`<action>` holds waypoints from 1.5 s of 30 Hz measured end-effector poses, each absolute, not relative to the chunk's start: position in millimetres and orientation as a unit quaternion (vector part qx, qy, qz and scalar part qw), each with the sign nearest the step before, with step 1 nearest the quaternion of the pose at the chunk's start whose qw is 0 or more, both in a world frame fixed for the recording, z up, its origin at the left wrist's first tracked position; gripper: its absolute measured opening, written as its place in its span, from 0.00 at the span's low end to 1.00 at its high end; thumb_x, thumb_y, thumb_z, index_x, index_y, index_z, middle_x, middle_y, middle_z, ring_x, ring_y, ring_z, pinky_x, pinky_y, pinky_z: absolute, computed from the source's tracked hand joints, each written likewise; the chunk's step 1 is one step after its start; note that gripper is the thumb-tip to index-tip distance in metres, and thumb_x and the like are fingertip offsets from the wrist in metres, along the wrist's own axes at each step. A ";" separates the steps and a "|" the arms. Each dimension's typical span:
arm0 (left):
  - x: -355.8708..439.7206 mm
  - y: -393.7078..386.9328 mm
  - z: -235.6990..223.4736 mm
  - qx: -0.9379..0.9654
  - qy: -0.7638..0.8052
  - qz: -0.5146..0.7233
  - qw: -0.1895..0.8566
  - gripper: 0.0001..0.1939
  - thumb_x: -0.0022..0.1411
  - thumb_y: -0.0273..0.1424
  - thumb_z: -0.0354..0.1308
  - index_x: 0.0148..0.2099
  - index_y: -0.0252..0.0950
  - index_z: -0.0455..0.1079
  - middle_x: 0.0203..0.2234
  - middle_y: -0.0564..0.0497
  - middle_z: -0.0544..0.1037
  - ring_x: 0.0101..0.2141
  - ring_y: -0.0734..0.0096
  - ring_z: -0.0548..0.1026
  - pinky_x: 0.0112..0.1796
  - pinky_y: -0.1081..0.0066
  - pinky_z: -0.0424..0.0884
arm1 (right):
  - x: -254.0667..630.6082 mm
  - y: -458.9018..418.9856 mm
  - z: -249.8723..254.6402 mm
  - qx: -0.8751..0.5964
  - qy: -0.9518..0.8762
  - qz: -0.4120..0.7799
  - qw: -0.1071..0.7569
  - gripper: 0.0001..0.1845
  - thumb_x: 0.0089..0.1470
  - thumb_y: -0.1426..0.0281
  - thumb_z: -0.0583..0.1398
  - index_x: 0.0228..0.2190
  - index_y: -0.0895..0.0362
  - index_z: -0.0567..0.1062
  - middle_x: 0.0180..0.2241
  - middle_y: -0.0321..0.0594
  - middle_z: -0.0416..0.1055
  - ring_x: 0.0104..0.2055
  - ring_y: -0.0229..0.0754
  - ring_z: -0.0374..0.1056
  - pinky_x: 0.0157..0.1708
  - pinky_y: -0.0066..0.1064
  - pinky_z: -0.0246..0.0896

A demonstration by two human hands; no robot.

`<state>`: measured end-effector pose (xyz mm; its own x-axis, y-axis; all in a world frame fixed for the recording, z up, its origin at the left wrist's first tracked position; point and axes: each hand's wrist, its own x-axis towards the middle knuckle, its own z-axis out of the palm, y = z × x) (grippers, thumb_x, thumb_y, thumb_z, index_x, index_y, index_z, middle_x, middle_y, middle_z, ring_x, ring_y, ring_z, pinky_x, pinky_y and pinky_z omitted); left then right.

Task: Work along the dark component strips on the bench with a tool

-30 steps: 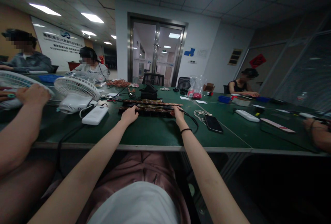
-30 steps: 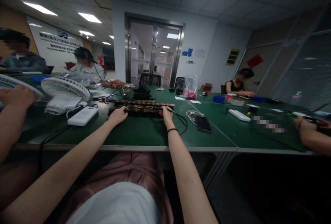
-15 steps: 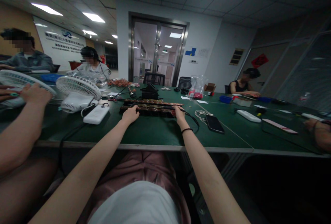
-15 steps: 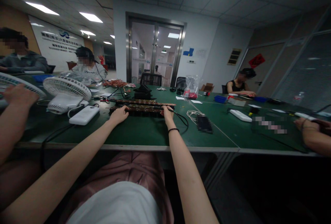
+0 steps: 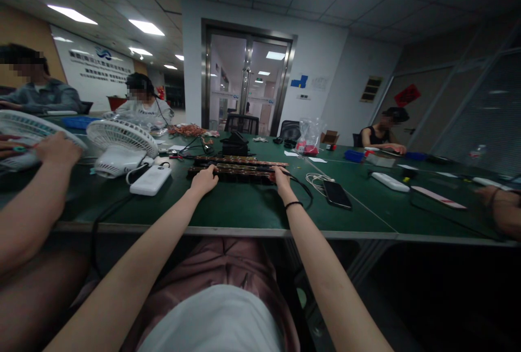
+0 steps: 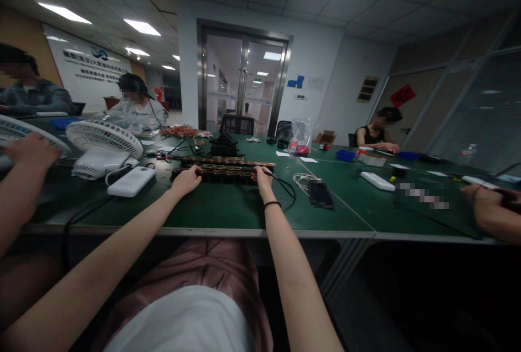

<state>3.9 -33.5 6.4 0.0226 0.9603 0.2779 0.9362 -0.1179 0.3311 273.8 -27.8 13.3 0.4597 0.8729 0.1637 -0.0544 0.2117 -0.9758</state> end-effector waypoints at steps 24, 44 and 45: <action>2.9 -31.0 4.1 0.714 0.662 0.226 0.020 0.17 0.67 0.31 0.52 0.57 0.38 0.68 0.43 0.42 0.81 0.48 0.53 0.79 0.48 0.60 0.74 | 275.1 -30.5 15.2 -0.532 -0.397 0.345 0.663 0.06 0.49 0.73 0.61 0.22 0.56 0.73 0.16 0.32 0.67 0.19 0.36 0.66 0.21 0.24 0.63; 4.0 -34.3 6.6 0.714 0.663 0.222 0.020 0.19 0.67 0.31 0.51 0.59 0.38 0.67 0.42 0.43 0.81 0.47 0.53 0.79 0.48 0.60 0.73 | 273.0 -30.4 16.7 -0.517 -0.393 0.367 0.666 0.06 0.50 0.73 0.59 0.23 0.56 0.73 0.15 0.33 0.69 0.18 0.35 0.65 0.21 0.23 0.63; 4.0 -34.4 6.7 0.714 0.664 0.224 0.020 0.19 0.67 0.31 0.51 0.59 0.38 0.66 0.42 0.43 0.81 0.47 0.53 0.79 0.48 0.60 0.73 | 273.5 -29.8 16.6 -0.516 -0.396 0.361 0.668 0.06 0.50 0.73 0.59 0.23 0.56 0.73 0.16 0.33 0.69 0.19 0.36 0.66 0.21 0.23 0.64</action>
<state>4.0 -34.4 6.7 0.0191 0.9561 0.2924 0.9379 -0.1184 0.3259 273.5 -29.8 16.6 0.4250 0.8915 0.1566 -0.0747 0.2070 -0.9755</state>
